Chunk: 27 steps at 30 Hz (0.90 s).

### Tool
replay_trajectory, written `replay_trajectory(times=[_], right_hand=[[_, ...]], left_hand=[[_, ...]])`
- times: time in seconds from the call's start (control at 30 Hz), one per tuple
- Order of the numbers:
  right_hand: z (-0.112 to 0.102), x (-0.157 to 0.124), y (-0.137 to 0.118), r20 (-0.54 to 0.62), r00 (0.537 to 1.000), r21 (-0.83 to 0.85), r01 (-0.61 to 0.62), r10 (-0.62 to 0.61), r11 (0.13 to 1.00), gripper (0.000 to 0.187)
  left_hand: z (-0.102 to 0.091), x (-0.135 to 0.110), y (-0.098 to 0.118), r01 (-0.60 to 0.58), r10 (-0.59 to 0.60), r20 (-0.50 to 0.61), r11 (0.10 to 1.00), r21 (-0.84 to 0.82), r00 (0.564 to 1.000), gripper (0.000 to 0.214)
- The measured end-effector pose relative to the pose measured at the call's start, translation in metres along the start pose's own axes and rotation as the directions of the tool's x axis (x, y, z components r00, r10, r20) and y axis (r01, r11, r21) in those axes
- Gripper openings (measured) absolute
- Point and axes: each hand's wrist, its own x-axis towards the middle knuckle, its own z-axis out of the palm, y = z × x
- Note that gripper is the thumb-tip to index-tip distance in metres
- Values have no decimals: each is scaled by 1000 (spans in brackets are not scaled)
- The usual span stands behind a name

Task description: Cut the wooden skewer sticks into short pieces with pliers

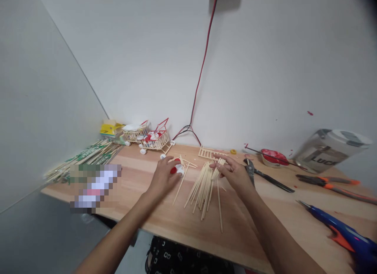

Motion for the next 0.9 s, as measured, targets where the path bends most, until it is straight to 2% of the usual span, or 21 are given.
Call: replay_trajectory(times=[0.13,0.33,0.47,0.6,0.77,0.9], right_hand=[[-1,1,2,24,1000,-12,-7,7,1000,49],[-7,4,7,71,995,-5,-64,64,998,57],[-7,5,9,69,995,2,-66,66,998,56],[-8,6,10,55,997,-10,-58,59,998,53],[-7,7,11,69,995,-19,-66,67,998,54],[-6,7,11,67,994,-25,-79,81,997,55]], left_hand=[[0,-15,-14,31,-31,14,999,42,999,31],[-3,5,-25,16,-20,57,997,70,998,37],[1,18,-20,-105,96,178,993,45,979,48],[6,22,-17,-198,187,256,980,17,949,46],[8,16,-24,-217,214,239,976,-16,947,32],[6,9,-28,-202,198,238,979,-9,951,31]])
